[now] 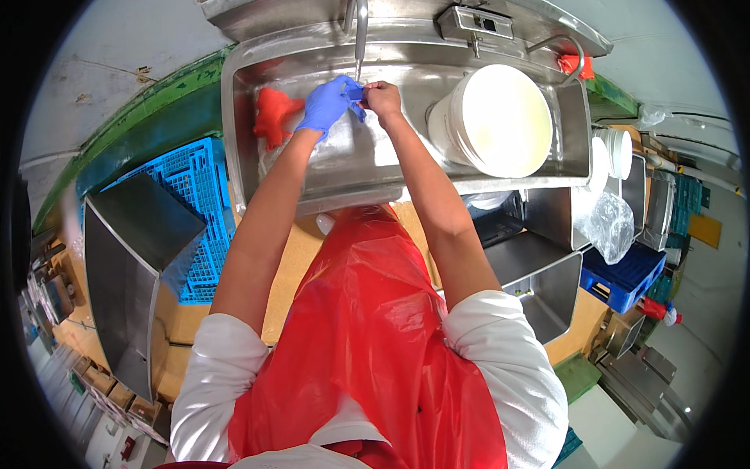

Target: The person puts on blue gloves, then washes a white bucket and a plastic bag in a stainless steel sink. They rinse the items under running water and place them in the sink.

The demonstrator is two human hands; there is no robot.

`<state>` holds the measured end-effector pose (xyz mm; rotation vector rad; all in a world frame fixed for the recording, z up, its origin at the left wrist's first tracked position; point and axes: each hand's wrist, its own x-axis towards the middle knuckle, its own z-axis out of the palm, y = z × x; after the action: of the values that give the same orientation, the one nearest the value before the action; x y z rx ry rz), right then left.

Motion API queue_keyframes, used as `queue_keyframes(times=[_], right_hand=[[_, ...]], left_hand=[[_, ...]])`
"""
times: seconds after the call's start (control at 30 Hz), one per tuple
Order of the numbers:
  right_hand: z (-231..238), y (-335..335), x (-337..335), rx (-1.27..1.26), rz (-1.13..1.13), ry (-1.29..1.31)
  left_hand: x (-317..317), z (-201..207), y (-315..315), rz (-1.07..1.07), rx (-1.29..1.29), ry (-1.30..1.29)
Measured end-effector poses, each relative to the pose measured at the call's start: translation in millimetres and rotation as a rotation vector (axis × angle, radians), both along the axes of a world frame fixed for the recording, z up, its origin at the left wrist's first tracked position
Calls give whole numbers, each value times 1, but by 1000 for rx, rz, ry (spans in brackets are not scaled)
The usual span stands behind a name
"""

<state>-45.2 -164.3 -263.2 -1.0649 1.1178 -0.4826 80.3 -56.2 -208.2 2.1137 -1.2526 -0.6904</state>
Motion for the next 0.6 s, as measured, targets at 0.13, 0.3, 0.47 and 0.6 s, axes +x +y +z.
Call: queue_keyframes(times=[0.13,0.3,0.47,0.6], right_hand=[[39,44,-15,-35,46,-37],[87,106,-29,-23,43,-162],[107,150,-52,22,122,-187],[125,173,-59,43,163,-206]], left_hand=[[-6,1,34,206,-33,-25],[2,6,86,192,31,345],[-2,30,135,27,-200,1229],[-4,43,149,173,-150,1382]])
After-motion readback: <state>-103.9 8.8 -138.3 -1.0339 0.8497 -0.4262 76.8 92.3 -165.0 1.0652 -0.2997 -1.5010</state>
